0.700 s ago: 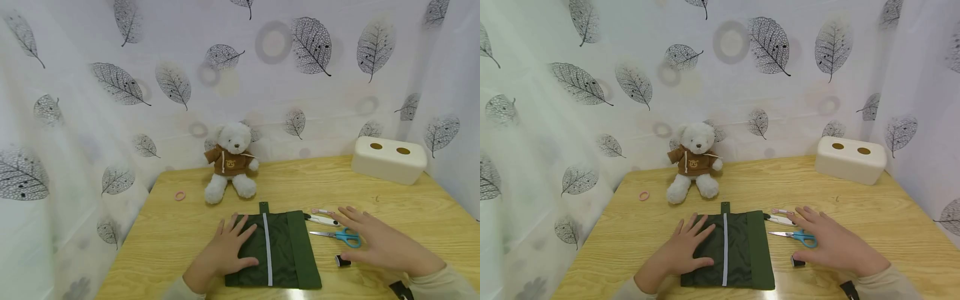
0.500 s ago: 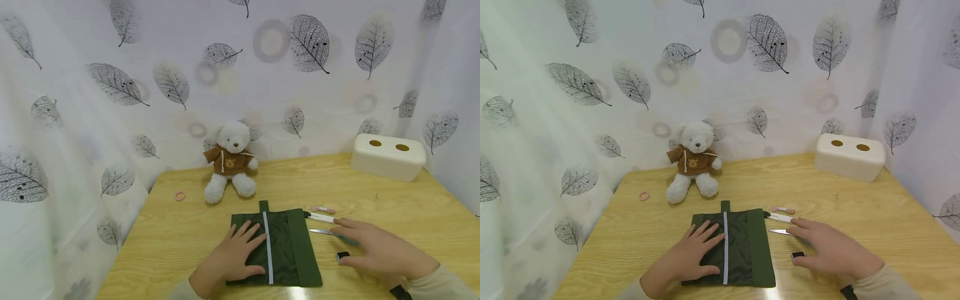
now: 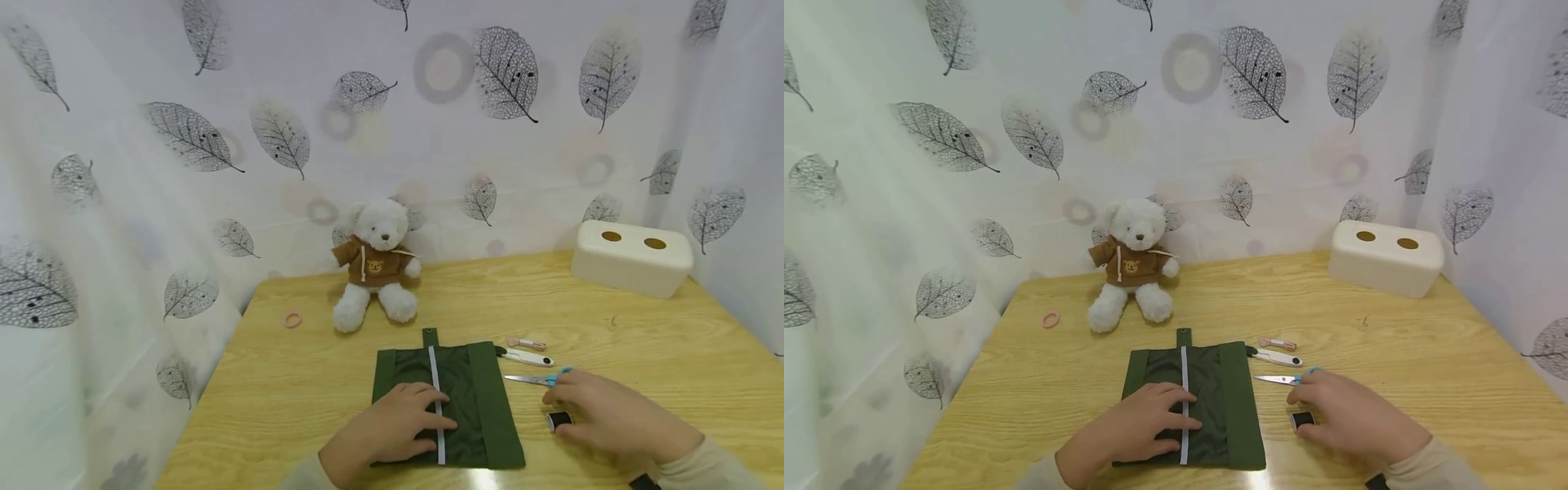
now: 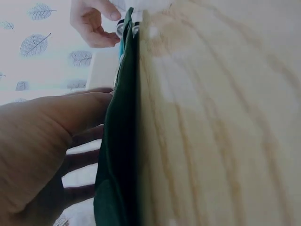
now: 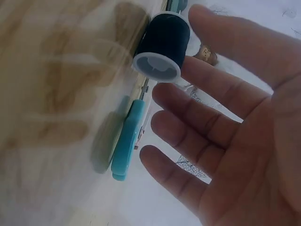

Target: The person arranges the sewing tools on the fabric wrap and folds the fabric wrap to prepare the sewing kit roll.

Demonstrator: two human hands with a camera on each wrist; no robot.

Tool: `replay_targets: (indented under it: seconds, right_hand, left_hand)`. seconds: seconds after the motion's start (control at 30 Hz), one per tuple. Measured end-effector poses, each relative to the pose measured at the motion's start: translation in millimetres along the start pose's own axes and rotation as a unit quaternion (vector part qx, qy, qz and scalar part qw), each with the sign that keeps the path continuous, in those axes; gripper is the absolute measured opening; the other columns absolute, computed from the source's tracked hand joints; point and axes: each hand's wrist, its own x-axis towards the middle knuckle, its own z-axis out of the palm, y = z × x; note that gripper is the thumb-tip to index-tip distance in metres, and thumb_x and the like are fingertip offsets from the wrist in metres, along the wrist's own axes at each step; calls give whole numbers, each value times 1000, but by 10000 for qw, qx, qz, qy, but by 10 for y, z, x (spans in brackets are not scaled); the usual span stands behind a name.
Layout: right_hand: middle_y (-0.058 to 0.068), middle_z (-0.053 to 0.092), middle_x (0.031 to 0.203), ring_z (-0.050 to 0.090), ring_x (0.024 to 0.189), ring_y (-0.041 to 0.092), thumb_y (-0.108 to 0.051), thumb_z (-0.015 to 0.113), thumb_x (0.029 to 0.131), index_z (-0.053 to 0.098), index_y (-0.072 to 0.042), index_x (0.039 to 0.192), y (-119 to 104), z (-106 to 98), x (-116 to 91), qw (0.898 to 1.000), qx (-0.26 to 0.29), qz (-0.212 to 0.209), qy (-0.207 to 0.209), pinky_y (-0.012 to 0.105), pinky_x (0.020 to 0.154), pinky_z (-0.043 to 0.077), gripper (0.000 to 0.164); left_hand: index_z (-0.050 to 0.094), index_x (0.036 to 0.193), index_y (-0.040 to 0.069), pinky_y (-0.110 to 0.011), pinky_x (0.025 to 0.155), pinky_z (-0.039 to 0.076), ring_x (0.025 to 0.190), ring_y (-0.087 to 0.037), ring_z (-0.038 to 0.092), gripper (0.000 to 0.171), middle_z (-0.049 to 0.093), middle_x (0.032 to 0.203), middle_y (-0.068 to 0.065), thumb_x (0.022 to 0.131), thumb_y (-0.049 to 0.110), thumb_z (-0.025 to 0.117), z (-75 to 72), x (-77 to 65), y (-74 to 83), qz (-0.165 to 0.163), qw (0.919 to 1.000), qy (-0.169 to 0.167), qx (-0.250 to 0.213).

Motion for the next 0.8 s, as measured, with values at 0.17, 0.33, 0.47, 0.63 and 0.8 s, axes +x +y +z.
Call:
replay_targets:
  seconds: [0.17, 0.33, 0.47, 0.63, 0.8]
  right_hand:
    - [-26, 54, 89, 44, 81, -4, -25, 83, 83, 71, -28, 92, -2, 4, 55, 9998, 136, -57, -146, 22, 63, 45, 16]
    - [-27, 53, 86, 43, 79, -3, -24, 83, 83, 70, -30, 88, -19, -7, 76, 9981, 376, 183, -459, 22, 62, 43, 16]
    - [-26, 52, 84, 43, 76, -3, -26, 82, 85, 69, -32, 88, -36, -20, 87, 9965, 423, 397, -604, 22, 61, 42, 14]
    - [-27, 58, 89, 45, 76, -4, -32, 79, 87, 72, -32, 94, -45, -34, 91, 9951, 555, 465, -674, 24, 61, 44, 10]
    - [-25, 58, 87, 45, 73, -4, -29, 81, 86, 73, -28, 95, -40, -35, 103, 9929, 697, 527, -809, 23, 60, 43, 12]
  left_hand:
    - [70, 128, 37, -31, 102, 47, 131, -14, 50, 30, 53, 143, 5, 98, 35, 68, -3, 22, -16, 495, 9982, 321, -110]
    - [74, 120, 34, -26, 104, 45, 128, -13, 52, 24, 56, 140, 4, 97, 32, 69, -21, 23, -15, 683, 9966, 386, -251]
    - [75, 114, 33, -23, 105, 43, 127, -12, 53, 18, 58, 137, 5, 97, 31, 69, -39, 33, 6, 682, 9962, 369, -386]
    - [74, 114, 33, -24, 104, 44, 125, -12, 54, 18, 59, 136, 5, 98, 28, 68, -2, 52, 13, 618, 9968, 386, -317]
    - [75, 116, 33, -23, 103, 44, 123, -12, 55, 21, 59, 134, 5, 99, 24, 68, 32, 71, 4, 695, 9961, 487, -226]
